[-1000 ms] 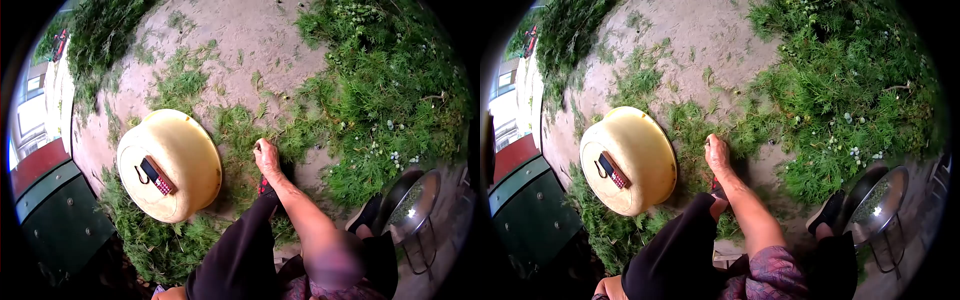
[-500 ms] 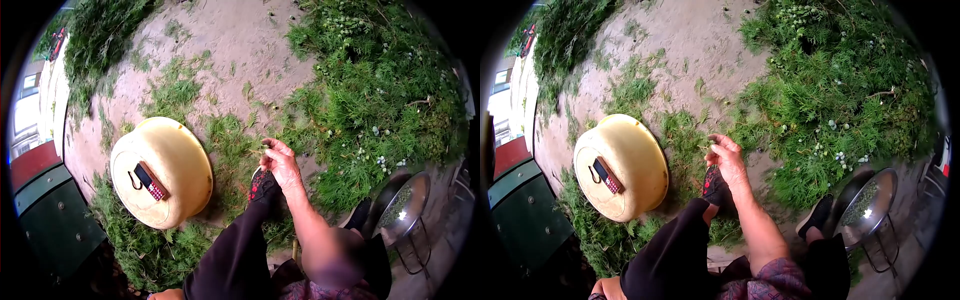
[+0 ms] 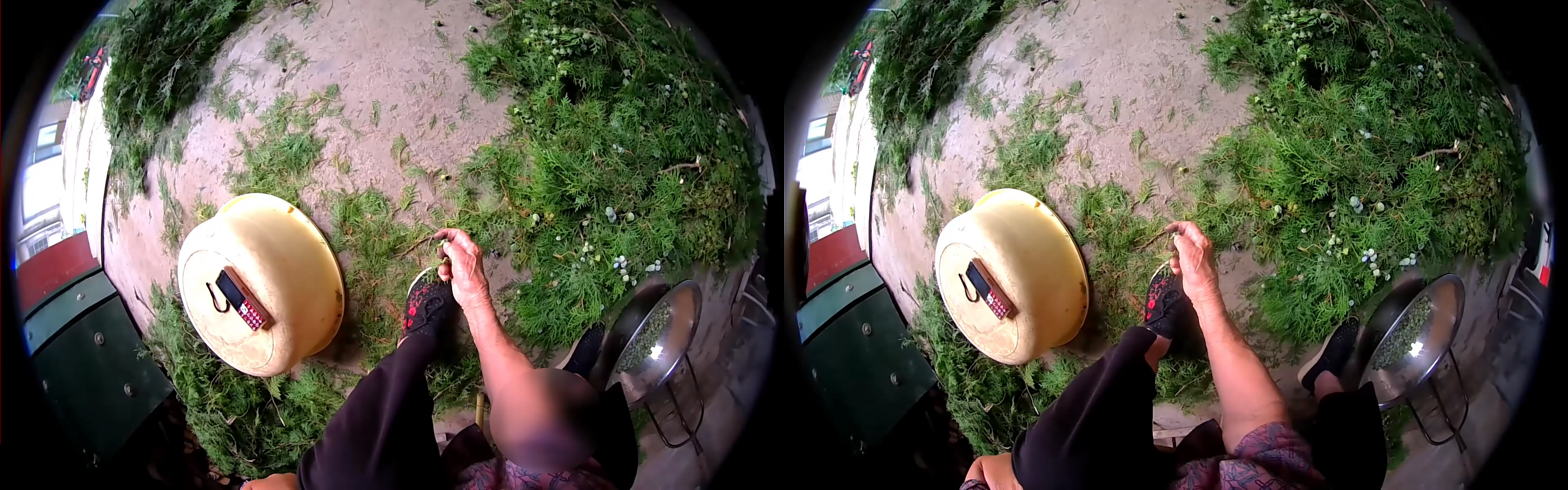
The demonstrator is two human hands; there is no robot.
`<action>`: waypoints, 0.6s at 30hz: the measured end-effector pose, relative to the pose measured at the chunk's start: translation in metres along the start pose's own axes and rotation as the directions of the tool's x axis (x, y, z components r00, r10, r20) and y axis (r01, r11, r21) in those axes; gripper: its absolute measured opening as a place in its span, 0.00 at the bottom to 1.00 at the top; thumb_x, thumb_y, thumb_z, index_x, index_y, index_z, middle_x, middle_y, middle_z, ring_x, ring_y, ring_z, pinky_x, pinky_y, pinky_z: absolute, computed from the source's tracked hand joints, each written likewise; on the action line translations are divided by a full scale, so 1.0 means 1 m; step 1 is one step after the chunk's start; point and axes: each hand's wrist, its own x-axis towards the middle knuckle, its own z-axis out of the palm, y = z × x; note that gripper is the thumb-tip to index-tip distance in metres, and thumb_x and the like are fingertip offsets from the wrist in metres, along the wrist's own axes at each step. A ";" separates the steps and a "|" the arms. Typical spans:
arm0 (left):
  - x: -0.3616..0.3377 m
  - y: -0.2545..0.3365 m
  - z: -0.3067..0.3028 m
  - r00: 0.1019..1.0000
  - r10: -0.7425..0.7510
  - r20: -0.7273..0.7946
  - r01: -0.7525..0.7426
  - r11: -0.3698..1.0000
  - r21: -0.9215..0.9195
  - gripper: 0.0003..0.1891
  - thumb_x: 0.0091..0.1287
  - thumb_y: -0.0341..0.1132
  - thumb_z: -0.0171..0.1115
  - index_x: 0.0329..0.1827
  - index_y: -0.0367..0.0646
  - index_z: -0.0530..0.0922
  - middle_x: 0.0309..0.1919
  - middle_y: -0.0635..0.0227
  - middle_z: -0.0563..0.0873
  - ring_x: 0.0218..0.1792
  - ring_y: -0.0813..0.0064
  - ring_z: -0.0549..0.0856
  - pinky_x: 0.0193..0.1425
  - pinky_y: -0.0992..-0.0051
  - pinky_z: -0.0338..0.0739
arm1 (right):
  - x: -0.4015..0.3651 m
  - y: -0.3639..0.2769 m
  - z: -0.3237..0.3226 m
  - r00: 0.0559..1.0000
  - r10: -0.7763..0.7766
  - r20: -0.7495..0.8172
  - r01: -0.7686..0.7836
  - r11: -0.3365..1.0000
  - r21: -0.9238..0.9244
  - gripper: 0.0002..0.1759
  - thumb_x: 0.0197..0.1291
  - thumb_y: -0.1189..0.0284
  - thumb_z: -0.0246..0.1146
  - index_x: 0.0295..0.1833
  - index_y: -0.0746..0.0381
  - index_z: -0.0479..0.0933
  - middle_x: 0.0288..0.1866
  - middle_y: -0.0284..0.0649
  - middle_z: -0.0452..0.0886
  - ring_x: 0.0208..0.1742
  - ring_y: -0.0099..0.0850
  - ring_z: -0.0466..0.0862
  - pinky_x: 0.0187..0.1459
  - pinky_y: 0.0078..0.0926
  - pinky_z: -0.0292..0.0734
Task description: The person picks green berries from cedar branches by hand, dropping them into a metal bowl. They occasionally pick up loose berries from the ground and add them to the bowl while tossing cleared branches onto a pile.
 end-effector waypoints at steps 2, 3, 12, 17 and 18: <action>0.000 -0.001 0.000 1.000 -0.002 0.000 0.002 1.000 0.000 0.18 0.53 0.36 0.52 0.41 0.31 0.76 0.27 0.61 0.79 0.29 0.64 0.78 0.35 0.69 0.69 | 0.003 0.004 0.001 0.996 -0.024 -0.089 0.010 0.988 -0.153 0.11 0.58 0.74 0.49 0.44 0.59 0.74 0.24 0.26 0.66 0.17 0.14 0.58 0.15 0.12 0.55; 0.000 -0.002 0.000 1.000 -0.003 0.001 0.003 1.000 -0.001 0.18 0.53 0.36 0.52 0.41 0.31 0.76 0.27 0.61 0.79 0.29 0.64 0.78 0.35 0.68 0.69 | 0.004 0.006 -0.001 0.996 -0.030 -0.084 0.017 0.988 -0.154 0.10 0.59 0.74 0.49 0.44 0.59 0.74 0.25 0.27 0.68 0.17 0.14 0.60 0.15 0.12 0.56; -0.002 -0.007 -0.002 1.000 -0.009 -0.009 0.009 1.000 -0.010 0.18 0.53 0.36 0.52 0.42 0.31 0.76 0.27 0.60 0.79 0.29 0.63 0.78 0.35 0.68 0.69 | 0.015 0.009 -0.009 0.974 -0.196 -0.113 0.163 0.954 -0.253 0.12 0.52 0.78 0.63 0.44 0.60 0.76 0.32 0.29 0.77 0.16 0.14 0.71 0.14 0.11 0.62; -0.001 -0.012 -0.002 1.000 -0.010 -0.013 0.009 1.000 -0.012 0.18 0.53 0.36 0.52 0.42 0.31 0.76 0.27 0.60 0.79 0.30 0.63 0.78 0.35 0.68 0.70 | 0.027 -0.003 -0.017 0.963 -0.224 -0.151 0.209 0.972 -0.111 0.11 0.53 0.79 0.62 0.43 0.61 0.74 0.30 0.31 0.77 0.22 0.16 0.74 0.20 0.12 0.67; 0.000 -0.013 -0.002 1.000 -0.007 -0.014 0.007 1.000 -0.010 0.18 0.53 0.36 0.52 0.43 0.31 0.76 0.27 0.60 0.79 0.30 0.63 0.78 0.35 0.68 0.70 | 0.032 -0.007 -0.016 0.961 -0.238 -0.140 0.227 0.970 -0.090 0.10 0.54 0.78 0.62 0.43 0.63 0.73 0.30 0.32 0.77 0.23 0.17 0.75 0.21 0.13 0.69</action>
